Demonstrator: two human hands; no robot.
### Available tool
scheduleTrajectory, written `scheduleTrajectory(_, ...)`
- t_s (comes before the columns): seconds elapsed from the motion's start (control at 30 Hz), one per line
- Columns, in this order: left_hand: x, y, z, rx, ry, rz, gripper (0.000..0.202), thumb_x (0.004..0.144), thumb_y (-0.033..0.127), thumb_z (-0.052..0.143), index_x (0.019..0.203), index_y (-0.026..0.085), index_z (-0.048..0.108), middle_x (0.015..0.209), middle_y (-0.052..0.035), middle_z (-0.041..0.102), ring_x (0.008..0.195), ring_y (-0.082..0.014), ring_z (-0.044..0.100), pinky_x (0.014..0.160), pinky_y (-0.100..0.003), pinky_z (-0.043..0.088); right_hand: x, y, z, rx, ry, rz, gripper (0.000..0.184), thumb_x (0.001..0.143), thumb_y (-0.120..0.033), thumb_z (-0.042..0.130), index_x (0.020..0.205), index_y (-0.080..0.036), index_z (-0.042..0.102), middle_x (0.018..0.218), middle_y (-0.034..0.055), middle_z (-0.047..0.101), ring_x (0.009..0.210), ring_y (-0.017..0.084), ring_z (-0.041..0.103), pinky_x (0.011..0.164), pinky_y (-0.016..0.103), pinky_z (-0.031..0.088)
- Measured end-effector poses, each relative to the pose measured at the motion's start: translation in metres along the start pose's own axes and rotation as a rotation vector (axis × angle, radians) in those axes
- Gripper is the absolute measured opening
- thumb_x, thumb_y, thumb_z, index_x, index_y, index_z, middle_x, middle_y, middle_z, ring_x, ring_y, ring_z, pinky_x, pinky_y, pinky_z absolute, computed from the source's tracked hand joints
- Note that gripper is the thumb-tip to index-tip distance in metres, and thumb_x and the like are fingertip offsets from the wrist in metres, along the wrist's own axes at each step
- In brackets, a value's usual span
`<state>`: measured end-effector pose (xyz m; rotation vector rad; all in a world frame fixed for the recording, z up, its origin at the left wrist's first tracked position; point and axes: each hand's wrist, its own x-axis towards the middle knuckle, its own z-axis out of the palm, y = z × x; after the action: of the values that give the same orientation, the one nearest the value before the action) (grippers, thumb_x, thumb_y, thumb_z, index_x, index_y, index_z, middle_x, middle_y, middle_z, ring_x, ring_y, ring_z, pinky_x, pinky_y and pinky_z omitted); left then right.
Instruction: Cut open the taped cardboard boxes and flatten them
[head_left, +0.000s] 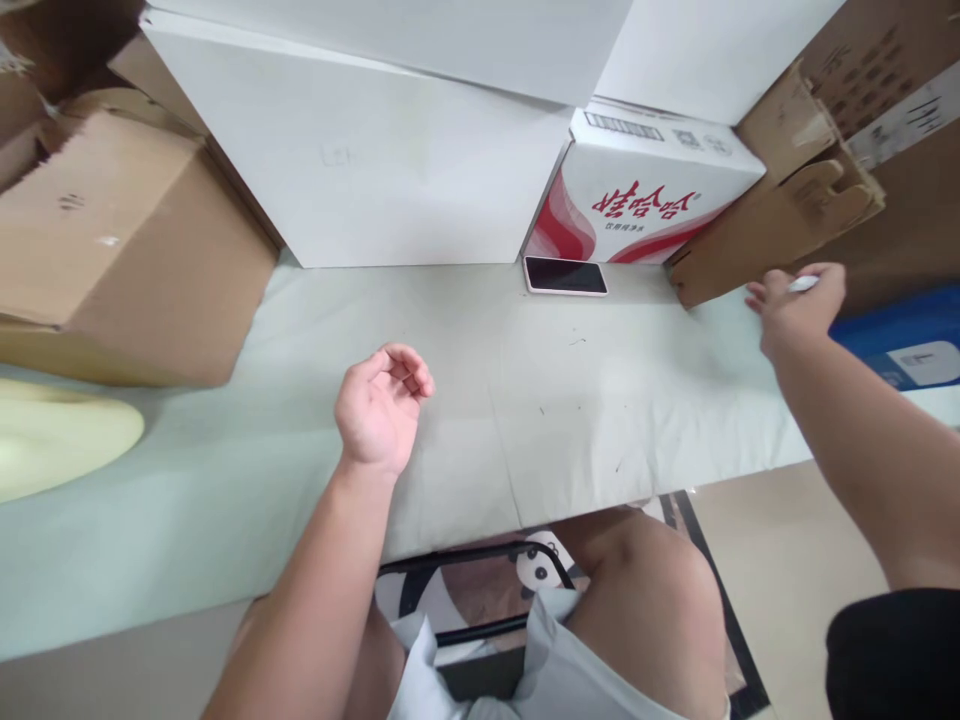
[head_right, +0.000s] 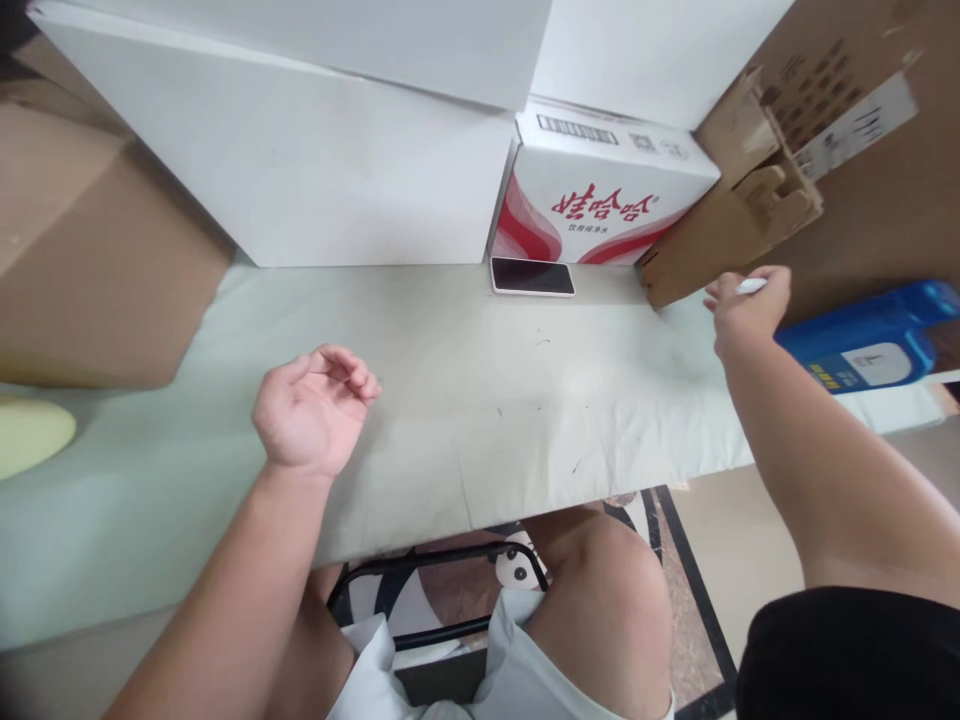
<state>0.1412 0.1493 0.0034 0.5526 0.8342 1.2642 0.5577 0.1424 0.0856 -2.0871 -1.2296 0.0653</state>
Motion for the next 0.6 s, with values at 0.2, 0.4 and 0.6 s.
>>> scheduleTrajectory(0.2,0.0,0.001,-0.001,-0.028,-0.012,0.016,0.026,0.07,0.043,0.062,0.067,0.018,0.065,0.064,-0.0044,0.052,0.059,-0.0148,0.05,0.055,-0.027,0.043,-0.031,-0.004,-0.012,0.056,-0.028,0.081,0.034,0.086,-0.05,0.069,0.078,-0.026,0.045,0.064,0.0016,0.06,0.057,0.017,0.061,0.05,0.028,0.042)
scheduleTrajectory(0.4,-0.003,0.006,0.0,-0.084,-0.012,0.005,0.025,0.072,0.042,0.06,0.068,0.018,0.062,0.064,-0.0036,0.054,0.057,-0.014,0.05,0.056,-0.027,0.043,-0.055,-0.034,-0.023,0.013,-0.296,0.023,0.029,0.093,-0.049,0.057,0.078,-0.024,0.058,0.057,0.002,0.061,0.051,0.017,0.058,0.057,0.033,0.044)
scheduleTrajectory(0.6,-0.013,0.022,-0.007,-0.175,0.017,0.011,0.023,0.069,0.041,0.06,0.068,0.018,0.062,0.064,-0.0024,0.056,0.056,-0.0115,0.051,0.054,-0.023,0.041,-0.095,-0.112,0.003,-0.254,-0.497,-0.491,0.028,0.093,-0.038,0.05,0.101,-0.027,0.075,0.082,0.0062,0.067,0.07,0.023,0.065,0.072,0.04,0.051)
